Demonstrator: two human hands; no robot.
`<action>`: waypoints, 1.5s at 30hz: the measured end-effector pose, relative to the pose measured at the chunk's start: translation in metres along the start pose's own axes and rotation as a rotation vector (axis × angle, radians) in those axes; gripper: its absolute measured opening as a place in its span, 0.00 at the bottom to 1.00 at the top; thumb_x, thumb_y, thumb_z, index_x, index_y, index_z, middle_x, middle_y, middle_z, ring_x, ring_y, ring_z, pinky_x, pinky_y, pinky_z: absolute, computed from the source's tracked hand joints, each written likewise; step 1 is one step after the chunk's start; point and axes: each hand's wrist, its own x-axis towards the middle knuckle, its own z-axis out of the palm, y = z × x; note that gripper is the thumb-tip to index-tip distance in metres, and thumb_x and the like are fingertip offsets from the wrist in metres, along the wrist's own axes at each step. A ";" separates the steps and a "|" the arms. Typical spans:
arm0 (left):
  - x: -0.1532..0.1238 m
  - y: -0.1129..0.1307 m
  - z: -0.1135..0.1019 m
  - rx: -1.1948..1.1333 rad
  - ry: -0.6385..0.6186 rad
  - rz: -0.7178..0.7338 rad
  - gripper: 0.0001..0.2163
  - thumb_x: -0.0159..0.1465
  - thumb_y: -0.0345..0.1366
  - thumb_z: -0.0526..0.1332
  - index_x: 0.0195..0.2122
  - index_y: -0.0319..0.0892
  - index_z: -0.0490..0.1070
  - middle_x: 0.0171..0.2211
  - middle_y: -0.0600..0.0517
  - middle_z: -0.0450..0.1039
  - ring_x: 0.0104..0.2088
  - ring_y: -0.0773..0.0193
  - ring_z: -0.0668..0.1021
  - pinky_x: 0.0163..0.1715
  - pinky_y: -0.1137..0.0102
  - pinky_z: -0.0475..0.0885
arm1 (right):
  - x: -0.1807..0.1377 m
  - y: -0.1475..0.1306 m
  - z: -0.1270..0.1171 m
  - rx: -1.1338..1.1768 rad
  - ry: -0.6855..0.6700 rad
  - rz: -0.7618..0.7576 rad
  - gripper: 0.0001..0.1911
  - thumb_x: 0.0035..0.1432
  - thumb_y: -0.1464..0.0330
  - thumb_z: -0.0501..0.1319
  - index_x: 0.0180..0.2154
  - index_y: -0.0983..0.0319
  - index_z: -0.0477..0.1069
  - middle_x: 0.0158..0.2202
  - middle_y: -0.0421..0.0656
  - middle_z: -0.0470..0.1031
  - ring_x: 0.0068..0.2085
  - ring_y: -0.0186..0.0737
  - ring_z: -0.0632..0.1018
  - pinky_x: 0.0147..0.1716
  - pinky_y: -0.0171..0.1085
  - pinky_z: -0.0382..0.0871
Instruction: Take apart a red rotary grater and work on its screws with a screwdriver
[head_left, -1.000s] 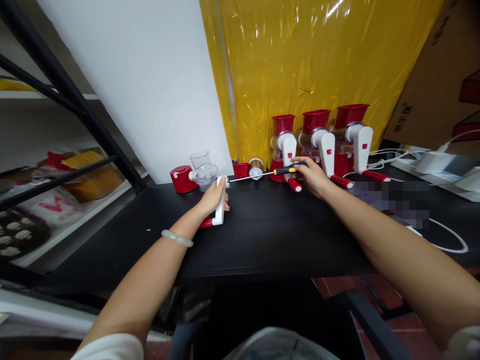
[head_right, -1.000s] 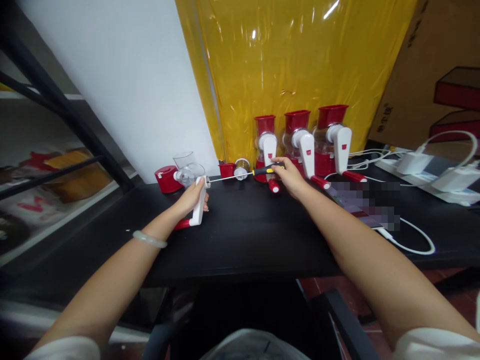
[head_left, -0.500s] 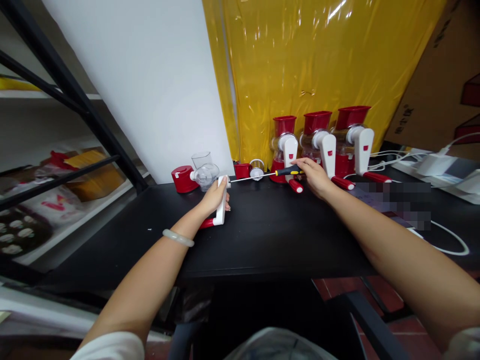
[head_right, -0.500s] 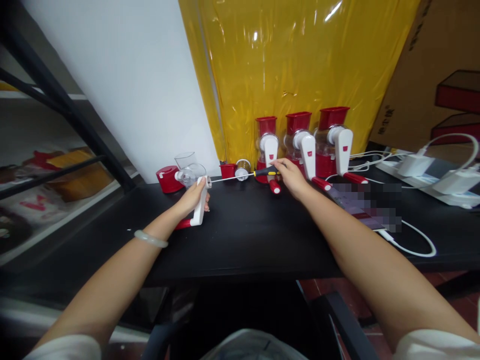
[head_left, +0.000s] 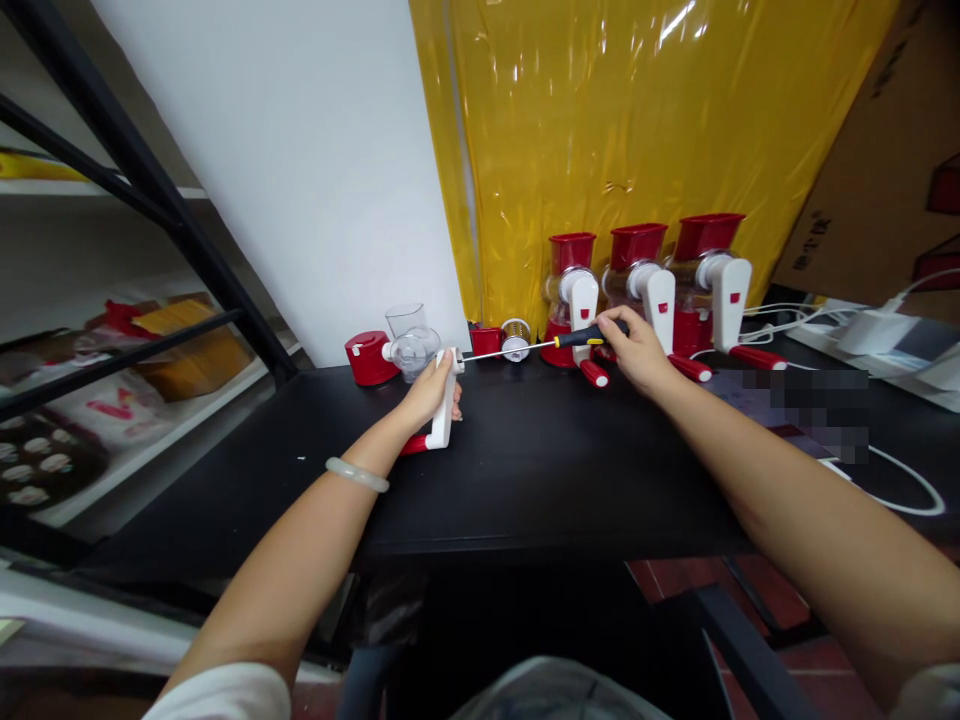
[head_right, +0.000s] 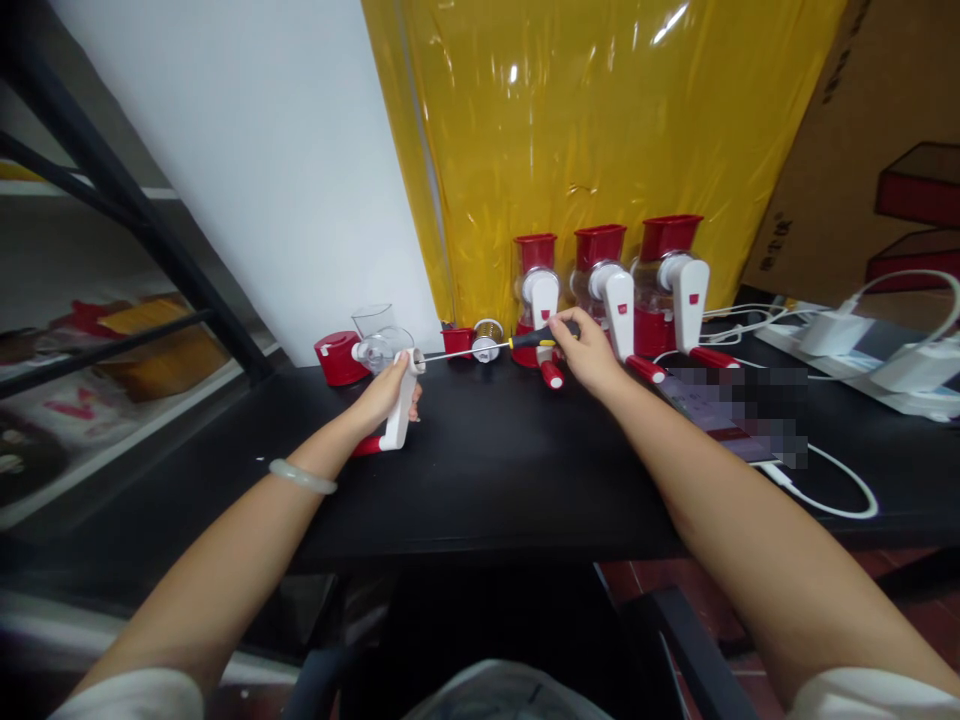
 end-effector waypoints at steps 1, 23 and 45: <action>0.000 0.000 0.000 -0.005 -0.005 -0.004 0.22 0.67 0.61 0.49 0.40 0.45 0.58 0.17 0.60 0.66 0.12 0.66 0.70 0.15 0.70 0.72 | -0.001 -0.004 0.000 -0.016 0.018 -0.019 0.20 0.55 0.49 0.63 0.36 0.58 0.68 0.27 0.37 0.68 0.24 0.31 0.67 0.25 0.33 0.63; 0.002 0.001 -0.014 -0.003 0.004 0.422 0.32 0.64 0.67 0.43 0.42 0.41 0.68 0.20 0.55 0.68 0.17 0.65 0.73 0.21 0.69 0.75 | -0.045 -0.049 0.004 -0.274 0.273 -0.569 0.20 0.60 0.49 0.55 0.35 0.57 0.73 0.31 0.45 0.74 0.33 0.42 0.76 0.35 0.43 0.73; -0.004 -0.003 -0.017 0.100 0.533 0.763 0.33 0.64 0.67 0.34 0.59 0.49 0.50 0.32 0.50 0.69 0.35 0.59 0.80 0.31 0.69 0.74 | -0.051 -0.058 0.005 -0.253 0.104 -0.653 0.15 0.56 0.53 0.60 0.36 0.55 0.79 0.31 0.44 0.79 0.30 0.42 0.78 0.34 0.45 0.74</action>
